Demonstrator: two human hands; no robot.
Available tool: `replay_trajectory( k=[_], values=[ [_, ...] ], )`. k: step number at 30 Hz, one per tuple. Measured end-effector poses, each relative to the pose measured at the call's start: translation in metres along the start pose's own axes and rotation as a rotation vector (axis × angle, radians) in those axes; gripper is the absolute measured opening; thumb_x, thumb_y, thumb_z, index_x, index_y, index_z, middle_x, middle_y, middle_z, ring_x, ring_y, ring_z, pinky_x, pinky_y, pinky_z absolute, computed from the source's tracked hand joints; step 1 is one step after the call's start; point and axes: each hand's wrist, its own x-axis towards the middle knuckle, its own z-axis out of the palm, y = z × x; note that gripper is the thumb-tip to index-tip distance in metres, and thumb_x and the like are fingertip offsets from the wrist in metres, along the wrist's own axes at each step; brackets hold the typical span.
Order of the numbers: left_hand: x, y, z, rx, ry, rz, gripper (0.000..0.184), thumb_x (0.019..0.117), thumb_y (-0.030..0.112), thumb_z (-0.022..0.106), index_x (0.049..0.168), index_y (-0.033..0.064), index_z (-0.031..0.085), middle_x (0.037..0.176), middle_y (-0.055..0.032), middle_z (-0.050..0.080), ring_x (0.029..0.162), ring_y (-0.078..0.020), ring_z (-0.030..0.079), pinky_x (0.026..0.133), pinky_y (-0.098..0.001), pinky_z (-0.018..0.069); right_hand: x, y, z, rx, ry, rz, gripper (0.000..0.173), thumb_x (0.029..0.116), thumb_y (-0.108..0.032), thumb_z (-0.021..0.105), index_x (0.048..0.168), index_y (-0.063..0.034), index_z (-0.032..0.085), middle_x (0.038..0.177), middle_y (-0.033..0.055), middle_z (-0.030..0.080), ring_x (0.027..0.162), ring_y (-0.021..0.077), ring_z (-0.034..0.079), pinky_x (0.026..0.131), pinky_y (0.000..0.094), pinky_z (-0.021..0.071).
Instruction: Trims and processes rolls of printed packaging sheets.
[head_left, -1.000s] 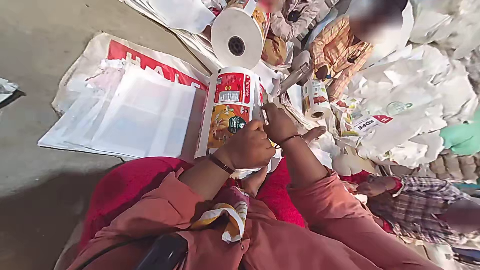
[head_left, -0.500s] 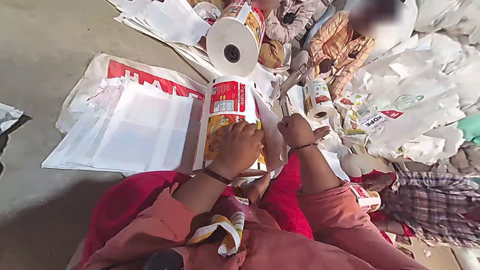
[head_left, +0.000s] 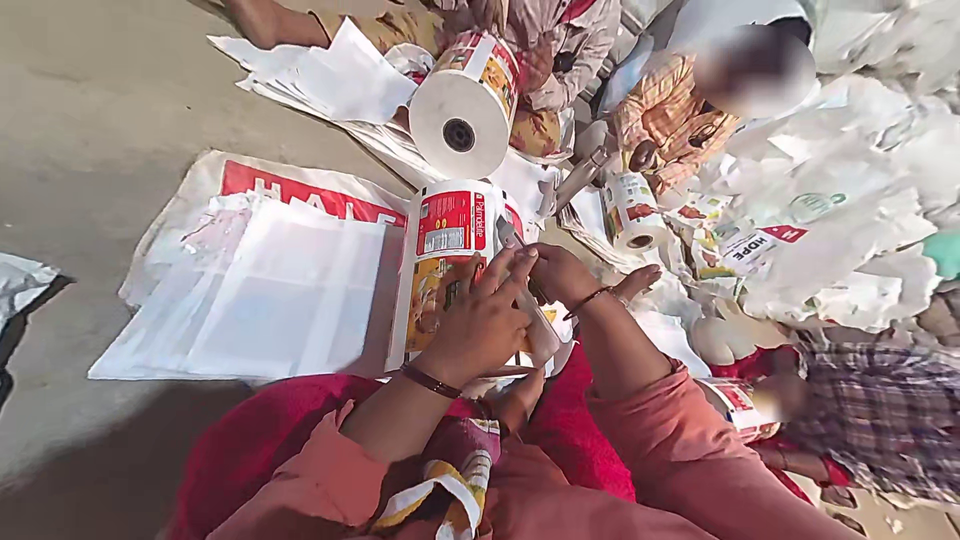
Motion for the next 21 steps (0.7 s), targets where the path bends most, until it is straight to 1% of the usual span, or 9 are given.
replay_trajectory(
  k=[2,3,4,5,7,11,13,17,21],
  values=[
    [0.0,-0.001,-0.002,-0.026,-0.017,-0.003,0.023,0.0977,0.036,0.059,0.101,0.0284,0.08,0.171,0.0005,0.022,0.158,-0.0336,0.011,0.122,-0.0663,0.013,0.014,-0.002,-0.005,-0.057,0.025,-0.052,0.028,0.1071,-0.013,0.048,0.132,-0.0103,0.06,0.102,0.013,0.068,0.077,0.0215,0.064,0.071,0.0441,0.055],
    [-0.002,-0.001,-0.003,-0.03,-0.02,0.003,0.023,0.0978,0.035,0.059,0.105,0.0293,0.08,0.17,0.001,0.026,0.158,-0.0344,0.014,0.12,-0.0677,0.0162,0.022,-0.005,-0.006,-0.071,0.064,-0.038,0.034,0.1064,-0.012,0.049,0.14,-0.0103,0.053,0.102,0.0154,0.068,0.077,0.0238,0.065,0.071,0.0463,0.0552],
    [-0.002,-0.001,-0.003,-0.03,-0.028,0.019,0.023,0.0989,0.035,0.059,0.107,0.0295,0.08,0.168,0.0018,0.031,0.157,-0.0349,0.018,0.119,-0.0682,0.0183,0.029,-0.009,-0.007,-0.073,0.097,0.0,0.043,0.1043,-0.01,0.051,0.147,-0.0116,0.045,0.099,0.0158,0.068,0.069,0.0227,0.064,0.063,0.0434,0.056],
    [-0.002,-0.001,-0.004,-0.029,-0.047,0.041,0.024,0.1004,0.036,0.057,0.106,0.029,0.08,0.167,0.0038,0.033,0.156,-0.0339,0.019,0.118,-0.0676,0.0192,0.039,-0.014,-0.01,-0.075,0.125,0.03,0.052,0.1028,-0.008,0.052,0.153,-0.0138,0.036,0.098,0.0162,0.069,0.062,0.0226,0.065,0.057,0.0418,0.0567],
    [-0.001,-0.002,-0.001,-0.056,-0.079,0.119,0.025,0.1004,0.032,0.055,0.1,0.0258,0.08,0.163,0.0085,0.039,0.155,-0.0301,0.024,0.118,-0.0638,0.0225,0.056,-0.022,-0.014,-0.087,0.142,0.066,0.063,0.1026,-0.007,0.052,0.159,-0.0165,0.026,0.101,0.0167,0.071,0.059,0.0236,0.067,0.054,0.0412,0.0588],
    [0.001,-0.004,0.0,-0.077,-0.139,0.216,0.026,0.1003,0.032,0.053,0.1,0.0269,0.079,0.163,0.0069,0.04,0.157,-0.0298,0.019,0.119,-0.0701,0.0136,0.083,-0.034,-0.018,-0.178,0.128,0.092,0.054,0.1012,-0.01,0.055,0.153,-0.0174,0.04,0.106,0.0159,0.071,0.068,0.0261,0.07,0.061,0.0445,0.0603],
    [-0.001,-0.005,0.002,-0.084,-0.11,0.232,0.025,0.0996,0.031,0.054,0.098,0.0246,0.078,0.16,0.0062,0.044,0.156,-0.0289,0.023,0.119,-0.0701,0.0152,0.092,-0.034,-0.017,-0.238,0.122,0.104,0.051,0.1002,-0.01,0.056,0.15,-0.0177,0.046,0.106,0.0172,0.072,0.071,0.0292,0.072,0.065,0.0486,0.0611],
    [-0.001,-0.007,0.001,-0.111,-0.046,0.256,0.02,0.0995,0.026,0.057,0.1,0.0179,0.075,0.143,0.0032,0.059,0.146,-0.0254,0.04,0.113,-0.0594,0.032,0.098,-0.034,-0.016,-0.279,0.12,0.109,0.048,0.1017,-0.013,0.053,0.149,-0.0198,0.049,0.105,0.0158,0.072,0.068,0.0261,0.071,0.063,0.0457,0.0611],
    [-0.002,-0.01,0.006,-0.176,0.004,0.276,0.022,0.0988,0.017,0.053,0.093,0.0148,0.074,0.12,0.001,0.069,0.13,-0.0219,0.055,0.103,-0.0493,0.0443,0.098,-0.035,-0.014,-0.298,0.126,0.093,0.047,0.1018,-0.014,0.053,0.149,-0.0191,0.052,0.105,0.0157,0.073,0.066,0.025,0.07,0.061,0.0443,0.061]
  ],
)
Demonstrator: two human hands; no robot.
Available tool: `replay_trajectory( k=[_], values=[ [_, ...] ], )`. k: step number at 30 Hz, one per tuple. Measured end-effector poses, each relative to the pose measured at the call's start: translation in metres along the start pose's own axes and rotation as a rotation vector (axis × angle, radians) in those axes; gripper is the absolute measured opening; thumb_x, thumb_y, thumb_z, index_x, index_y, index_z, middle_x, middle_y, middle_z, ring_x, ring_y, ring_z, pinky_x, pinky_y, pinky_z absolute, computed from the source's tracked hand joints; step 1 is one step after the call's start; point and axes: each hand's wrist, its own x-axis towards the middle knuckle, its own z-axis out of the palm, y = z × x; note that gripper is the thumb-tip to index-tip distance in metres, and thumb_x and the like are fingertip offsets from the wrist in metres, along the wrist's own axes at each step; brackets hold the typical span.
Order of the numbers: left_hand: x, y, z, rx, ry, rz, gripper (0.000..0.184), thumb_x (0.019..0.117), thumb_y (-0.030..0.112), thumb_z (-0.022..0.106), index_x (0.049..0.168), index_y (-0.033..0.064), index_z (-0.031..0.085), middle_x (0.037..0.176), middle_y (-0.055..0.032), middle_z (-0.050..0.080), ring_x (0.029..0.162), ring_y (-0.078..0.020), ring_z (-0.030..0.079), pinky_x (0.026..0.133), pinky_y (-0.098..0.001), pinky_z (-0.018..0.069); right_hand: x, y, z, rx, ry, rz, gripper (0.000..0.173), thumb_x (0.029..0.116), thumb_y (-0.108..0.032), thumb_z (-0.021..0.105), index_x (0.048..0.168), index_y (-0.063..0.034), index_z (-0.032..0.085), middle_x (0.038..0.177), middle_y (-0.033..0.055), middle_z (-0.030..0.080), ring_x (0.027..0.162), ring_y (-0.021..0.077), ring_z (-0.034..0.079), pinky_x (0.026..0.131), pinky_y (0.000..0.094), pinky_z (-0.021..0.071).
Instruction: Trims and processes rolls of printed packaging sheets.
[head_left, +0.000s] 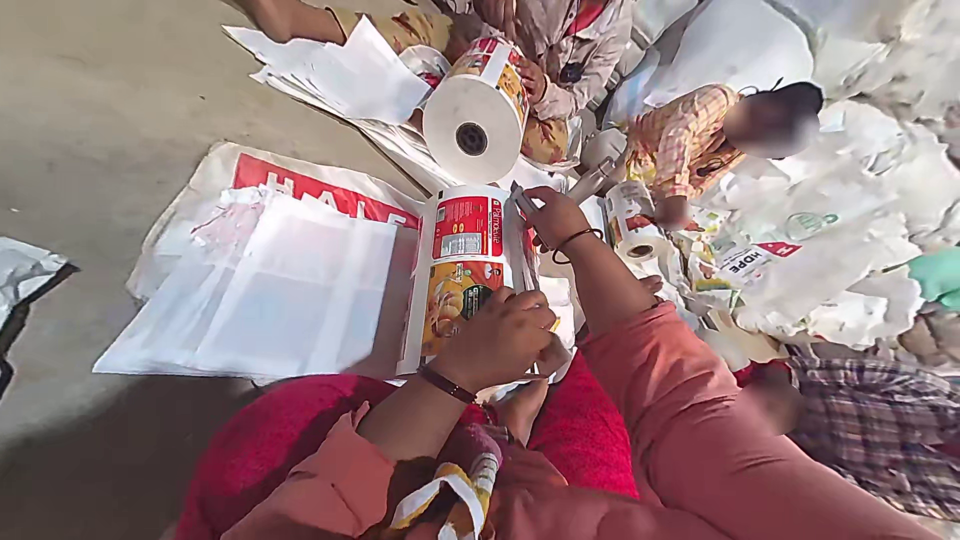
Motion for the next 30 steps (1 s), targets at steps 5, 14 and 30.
replay_trajectory(
  k=[5,14,30],
  values=[
    [0.0,-0.002,0.002,-0.023,0.002,0.025,0.023,0.0984,0.012,0.053,0.091,0.0127,0.075,0.109,-0.0017,0.071,0.11,-0.0209,0.065,0.092,-0.045,0.0511,-0.004,-0.01,-0.003,-0.081,-0.012,-0.008,0.05,0.0995,-0.011,0.056,0.149,-0.0166,0.053,0.107,0.0172,0.072,0.068,0.027,0.07,0.063,0.0466,0.0609],
    [-0.001,-0.002,0.0,-0.027,-0.012,0.002,0.024,0.1001,0.014,0.053,0.095,0.0139,0.076,0.111,-0.0002,0.073,0.108,-0.0199,0.067,0.096,-0.0441,0.0508,-0.004,-0.016,-0.012,-0.079,-0.076,0.0,0.053,0.0972,-0.007,0.057,0.149,-0.0167,0.052,0.1,0.0161,0.071,0.061,0.0226,0.066,0.057,0.0409,0.0577],
    [-0.003,-0.003,0.005,-0.034,0.072,0.134,0.023,0.1005,0.01,0.054,0.093,0.007,0.076,0.109,-0.005,0.074,0.113,-0.0218,0.067,0.1,-0.0378,0.0537,-0.04,-0.029,-0.041,-0.143,-0.212,0.028,0.041,0.1052,-0.013,0.053,0.146,-0.0174,0.055,0.094,0.0107,0.072,0.058,0.0166,0.061,0.055,0.0342,0.0534]
  ],
)
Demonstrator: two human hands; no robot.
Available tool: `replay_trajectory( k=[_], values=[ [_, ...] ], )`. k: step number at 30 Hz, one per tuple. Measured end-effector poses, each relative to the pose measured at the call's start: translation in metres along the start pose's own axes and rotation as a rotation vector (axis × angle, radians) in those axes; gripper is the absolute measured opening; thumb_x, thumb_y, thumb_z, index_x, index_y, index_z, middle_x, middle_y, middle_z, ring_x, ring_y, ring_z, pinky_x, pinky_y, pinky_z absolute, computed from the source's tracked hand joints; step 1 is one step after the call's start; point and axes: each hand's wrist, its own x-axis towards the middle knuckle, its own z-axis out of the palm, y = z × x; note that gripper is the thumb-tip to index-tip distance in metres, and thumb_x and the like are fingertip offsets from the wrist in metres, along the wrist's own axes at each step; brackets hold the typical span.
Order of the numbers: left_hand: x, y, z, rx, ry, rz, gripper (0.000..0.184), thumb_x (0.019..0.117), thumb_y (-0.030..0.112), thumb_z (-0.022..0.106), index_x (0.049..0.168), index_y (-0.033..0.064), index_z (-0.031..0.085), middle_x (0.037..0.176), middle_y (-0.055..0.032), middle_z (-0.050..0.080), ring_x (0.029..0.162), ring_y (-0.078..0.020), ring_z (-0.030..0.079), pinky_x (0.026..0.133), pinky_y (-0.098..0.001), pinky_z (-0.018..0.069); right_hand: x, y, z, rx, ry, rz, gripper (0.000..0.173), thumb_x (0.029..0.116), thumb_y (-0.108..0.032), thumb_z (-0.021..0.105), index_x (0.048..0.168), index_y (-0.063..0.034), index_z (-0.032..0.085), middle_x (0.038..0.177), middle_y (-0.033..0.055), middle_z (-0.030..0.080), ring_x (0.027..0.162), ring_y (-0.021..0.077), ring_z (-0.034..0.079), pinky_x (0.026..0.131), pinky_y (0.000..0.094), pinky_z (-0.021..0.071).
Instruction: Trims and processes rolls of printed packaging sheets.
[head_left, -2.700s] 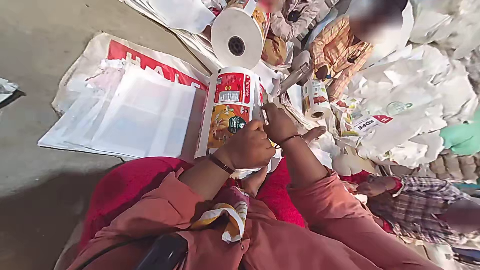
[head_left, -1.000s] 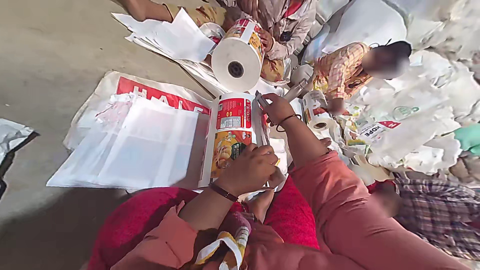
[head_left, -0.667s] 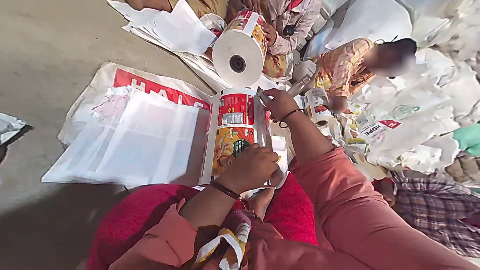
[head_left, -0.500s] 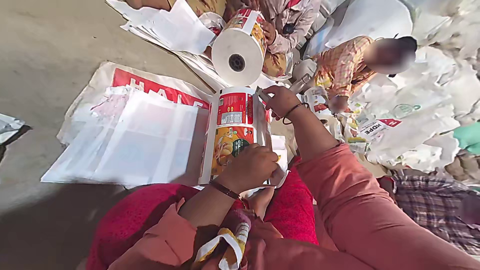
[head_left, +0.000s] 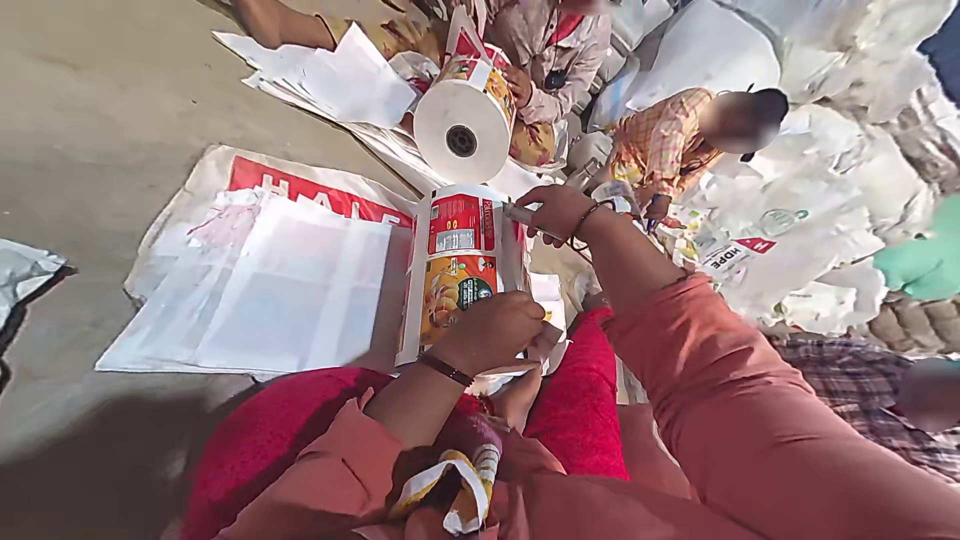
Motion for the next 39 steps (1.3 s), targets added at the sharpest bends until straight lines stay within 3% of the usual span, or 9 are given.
replay_trajectory(
  k=[5,8,12,17,24,28,32,37,39],
  values=[
    [0.0,0.001,-0.002,-0.036,-0.016,-0.017,0.023,0.1017,0.011,0.053,0.095,0.0066,0.075,0.11,-0.0059,0.073,0.112,-0.0226,0.066,0.101,-0.0383,0.0527,0.01,0.009,0.017,0.06,0.254,0.015,0.049,0.1024,-0.012,0.052,0.15,-0.0205,0.05,0.1,0.0136,0.074,0.064,0.0235,0.07,0.06,0.0429,0.0602],
    [0.002,0.002,-0.004,-0.032,-0.024,-0.02,0.022,0.0995,0.007,0.054,0.092,0.0048,0.075,0.107,-0.0073,0.073,0.11,-0.0241,0.067,0.099,-0.0393,0.0533,0.026,0.007,0.02,0.013,0.241,0.001,0.048,0.1017,-0.012,0.05,0.149,-0.018,0.052,0.105,0.017,0.073,0.072,0.0287,0.072,0.068,0.049,0.0607],
    [0.001,0.001,-0.005,-0.041,-0.023,-0.029,0.019,0.0959,0.003,0.055,0.091,0.0043,0.074,0.107,-0.0078,0.072,0.11,-0.0252,0.067,0.098,-0.0402,0.0539,0.032,-0.006,0.025,-0.045,0.174,-0.007,0.046,0.1012,-0.01,0.05,0.147,-0.016,0.054,0.103,0.0165,0.072,0.07,0.0268,0.07,0.066,0.0472,0.0593],
    [0.0,0.0,-0.002,-0.047,0.014,0.002,0.015,0.0917,0.002,0.06,0.086,0.0044,0.073,0.102,-0.0075,0.073,0.106,-0.0246,0.068,0.095,-0.0394,0.0553,0.03,-0.013,0.029,-0.125,0.225,-0.01,0.042,0.1004,-0.01,0.052,0.143,-0.0112,0.057,0.106,0.0192,0.071,0.082,0.0331,0.072,0.075,0.054,0.0599],
    [0.0,0.0,-0.002,-0.041,0.018,-0.011,0.015,0.0934,0.004,0.061,0.085,0.0068,0.074,0.102,-0.0053,0.073,0.108,-0.0228,0.067,0.094,-0.0384,0.0557,0.038,-0.008,0.023,-0.094,0.142,-0.009,0.042,0.1006,-0.012,0.052,0.142,-0.0123,0.056,0.104,0.0178,0.071,0.072,0.0286,0.07,0.067,0.0489,0.059],
    [0.001,0.001,0.0,-0.04,0.043,0.013,0.016,0.0915,0.001,0.06,0.085,0.0051,0.074,0.101,-0.0066,0.073,0.106,-0.0237,0.068,0.095,-0.0381,0.0556,0.019,-0.015,0.008,-0.142,0.015,-0.013,0.039,0.1048,-0.013,0.05,0.144,-0.013,0.054,0.099,0.0159,0.07,0.064,0.0219,0.065,0.061,0.0402,0.0574],
    [0.002,0.002,-0.002,-0.053,0.003,-0.009,0.019,0.0955,0.002,0.058,0.092,0.0057,0.076,0.108,-0.0069,0.073,0.112,-0.0236,0.067,0.1,-0.0385,0.0537,-0.003,-0.015,-0.012,-0.145,-0.055,0.006,0.04,0.1049,-0.013,0.053,0.145,-0.0181,0.056,0.095,0.0116,0.072,0.058,0.0174,0.06,0.054,0.0348,0.0522],
    [-0.001,-0.002,0.002,-0.064,0.025,0.026,0.023,0.1021,0.01,0.053,0.098,0.007,0.076,0.108,-0.0059,0.072,0.113,-0.0223,0.065,0.103,-0.0372,0.0518,0.014,0.019,0.005,0.038,0.275,0.017,0.054,0.1041,-0.013,0.049,0.156,-0.025,0.043,0.109,0.0202,0.07,0.072,0.0299,0.071,0.065,0.0498,0.06],
    [0.0,-0.002,0.0,-0.081,0.02,0.032,0.022,0.1025,0.013,0.055,0.101,0.0079,0.076,0.111,-0.0057,0.071,0.117,-0.0225,0.063,0.105,-0.0375,0.0503,0.011,0.029,0.022,-0.035,0.253,-0.011,0.053,0.1049,-0.033,0.057,0.155,-0.0183,0.045,0.123,0.0258,0.066,0.088,0.0396,0.071,0.077,0.0603,0.0583]
  ],
)
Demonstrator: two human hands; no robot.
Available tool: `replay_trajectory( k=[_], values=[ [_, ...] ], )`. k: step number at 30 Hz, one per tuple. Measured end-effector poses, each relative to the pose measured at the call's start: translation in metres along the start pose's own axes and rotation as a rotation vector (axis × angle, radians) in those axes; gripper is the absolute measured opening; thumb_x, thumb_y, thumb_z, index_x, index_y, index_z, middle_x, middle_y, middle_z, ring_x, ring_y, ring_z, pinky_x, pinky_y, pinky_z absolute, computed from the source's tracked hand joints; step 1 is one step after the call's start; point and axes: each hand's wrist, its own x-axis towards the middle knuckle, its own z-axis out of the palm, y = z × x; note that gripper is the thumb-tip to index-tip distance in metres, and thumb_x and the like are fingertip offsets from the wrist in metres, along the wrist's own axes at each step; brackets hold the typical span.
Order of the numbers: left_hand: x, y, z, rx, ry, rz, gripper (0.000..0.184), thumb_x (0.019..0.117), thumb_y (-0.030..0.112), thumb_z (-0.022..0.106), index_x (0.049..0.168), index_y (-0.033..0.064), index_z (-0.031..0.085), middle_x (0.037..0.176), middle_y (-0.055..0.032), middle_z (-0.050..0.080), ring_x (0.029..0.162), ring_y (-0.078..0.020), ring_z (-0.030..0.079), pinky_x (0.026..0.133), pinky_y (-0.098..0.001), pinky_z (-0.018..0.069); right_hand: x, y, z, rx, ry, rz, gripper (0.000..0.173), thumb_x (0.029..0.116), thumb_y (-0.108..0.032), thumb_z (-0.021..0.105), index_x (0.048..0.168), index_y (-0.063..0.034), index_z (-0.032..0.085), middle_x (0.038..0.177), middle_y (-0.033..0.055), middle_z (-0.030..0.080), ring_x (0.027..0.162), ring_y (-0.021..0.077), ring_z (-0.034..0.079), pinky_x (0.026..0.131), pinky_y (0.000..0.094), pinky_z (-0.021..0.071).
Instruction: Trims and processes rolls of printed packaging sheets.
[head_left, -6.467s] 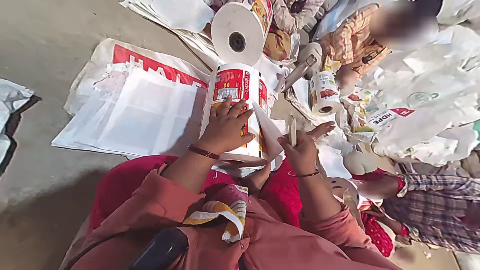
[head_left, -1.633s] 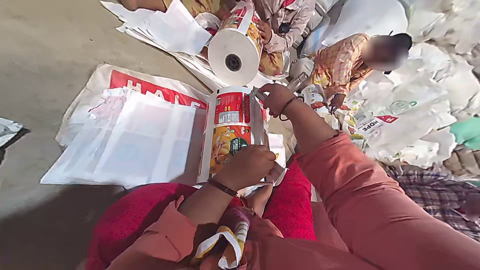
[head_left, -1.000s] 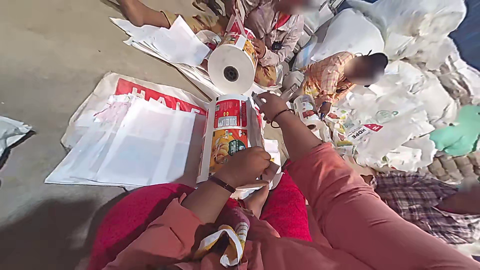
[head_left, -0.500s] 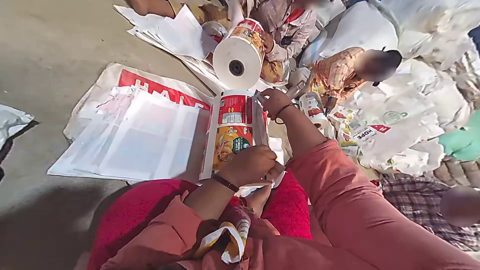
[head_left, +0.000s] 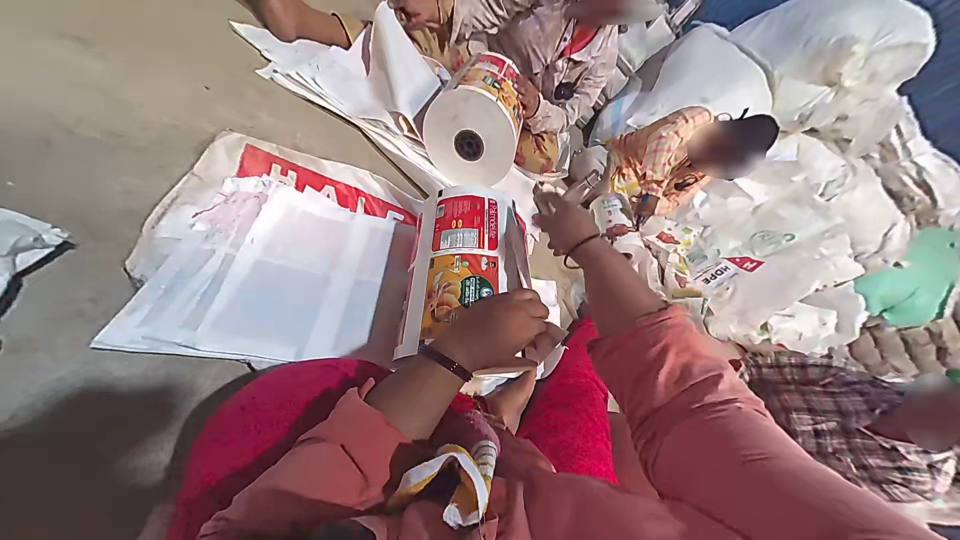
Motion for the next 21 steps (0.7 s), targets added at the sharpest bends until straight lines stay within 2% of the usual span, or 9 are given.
replay_trajectory(
  k=[2,3,5,7,10,12,17,19,21],
  values=[
    [0.002,0.0,-0.004,-0.005,-0.025,0.001,0.02,0.102,0.012,0.056,0.104,0.0067,0.075,0.116,-0.0073,0.071,0.124,-0.0247,0.061,0.109,-0.0393,0.0486,-0.008,0.002,0.017,-0.137,-0.037,-0.015,0.072,0.096,-0.058,0.064,0.15,-0.0122,0.05,0.129,0.0266,0.064,0.108,0.0447,0.067,0.09,0.0669,0.0523],
    [0.003,0.002,-0.005,-0.003,-0.037,-0.001,0.019,0.1016,0.012,0.056,0.104,0.0063,0.075,0.117,-0.0074,0.071,0.126,-0.0252,0.06,0.109,-0.0395,0.0484,-0.011,0.003,0.024,-0.207,-0.042,-0.005,0.076,0.0914,-0.064,0.067,0.145,-0.0109,0.054,0.133,0.026,0.061,0.116,0.0444,0.064,0.094,0.0668,0.0506],
    [0.003,0.003,-0.004,0.007,-0.037,-0.005,0.018,0.0997,0.01,0.058,0.102,0.0053,0.075,0.116,-0.0076,0.072,0.127,-0.0259,0.06,0.108,-0.0393,0.0489,-0.018,0.0,0.033,-0.311,0.002,0.019,0.061,0.0895,-0.057,0.071,0.126,-0.0083,0.067,0.134,0.0274,0.058,0.113,0.0443,0.064,0.088,0.0653,0.0536],
    [0.004,0.003,-0.004,0.029,-0.049,-0.021,0.018,0.0986,0.011,0.058,0.102,0.0062,0.075,0.12,-0.0059,0.071,0.131,-0.0256,0.057,0.109,-0.0404,0.0478,-0.021,-0.007,0.035,-0.383,0.037,0.04,0.047,0.092,-0.046,0.068,0.112,-0.004,0.07,0.132,0.0284,0.057,0.109,0.0443,0.065,0.082,0.0643,0.0548],
    [0.005,0.004,-0.003,0.096,-0.056,-0.046,0.018,0.0989,0.016,0.059,0.105,0.0124,0.076,0.124,0.0002,0.071,0.135,-0.0241,0.053,0.112,-0.0453,0.044,-0.009,-0.017,0.037,-0.443,0.097,0.042,0.042,0.0986,-0.04,0.058,0.114,-0.0028,0.07,0.135,0.0265,0.056,0.108,0.043,0.067,0.079,0.0625,0.0561],
    [0.004,0.002,-0.001,0.115,-0.029,-0.049,0.018,0.0988,0.017,0.059,0.104,0.0149,0.077,0.123,0.003,0.071,0.133,-0.0219,0.055,0.114,-0.047,0.0422,0.009,-0.02,0.038,-0.433,0.136,0.024,0.041,0.1,-0.039,0.057,0.115,-0.0037,0.071,0.137,0.0256,0.056,0.108,0.0436,0.066,0.08,0.0634,0.0559],
    [0.003,0.003,-0.001,0.081,-0.021,-0.059,0.019,0.0979,0.014,0.057,0.102,0.0127,0.076,0.118,0.0001,0.073,0.129,-0.024,0.059,0.107,-0.0465,0.0484,0.047,-0.033,0.036,-0.471,0.124,-0.036,0.038,0.1,-0.034,0.057,0.118,-0.0033,0.07,0.14,0.0259,0.053,0.109,0.0435,0.066,0.079,0.0625,0.0565],
    [0.004,0.005,-0.005,0.045,-0.056,-0.09,0.019,0.0977,0.013,0.057,0.103,0.0119,0.075,0.12,-0.0018,0.072,0.133,-0.0279,0.055,0.108,-0.0491,0.0477,0.046,-0.038,0.034,-0.513,0.135,-0.131,0.03,0.098,-0.024,0.058,0.115,-0.0034,0.071,0.138,0.0254,0.054,0.104,0.043,0.067,0.074,0.0617,0.0574],
    [0.004,0.005,-0.009,0.025,-0.102,-0.127,0.019,0.0985,0.018,0.058,0.107,0.0134,0.074,0.126,-0.0013,0.07,0.139,-0.0291,0.05,0.11,-0.0508,0.0453,0.016,-0.038,0.03,-0.57,0.381,-0.381,0.026,0.098,-0.016,0.052,0.103,-0.0019,0.074,0.121,0.0261,0.062,0.09,0.0416,0.07,0.064,0.0587,0.0578]
  ],
)
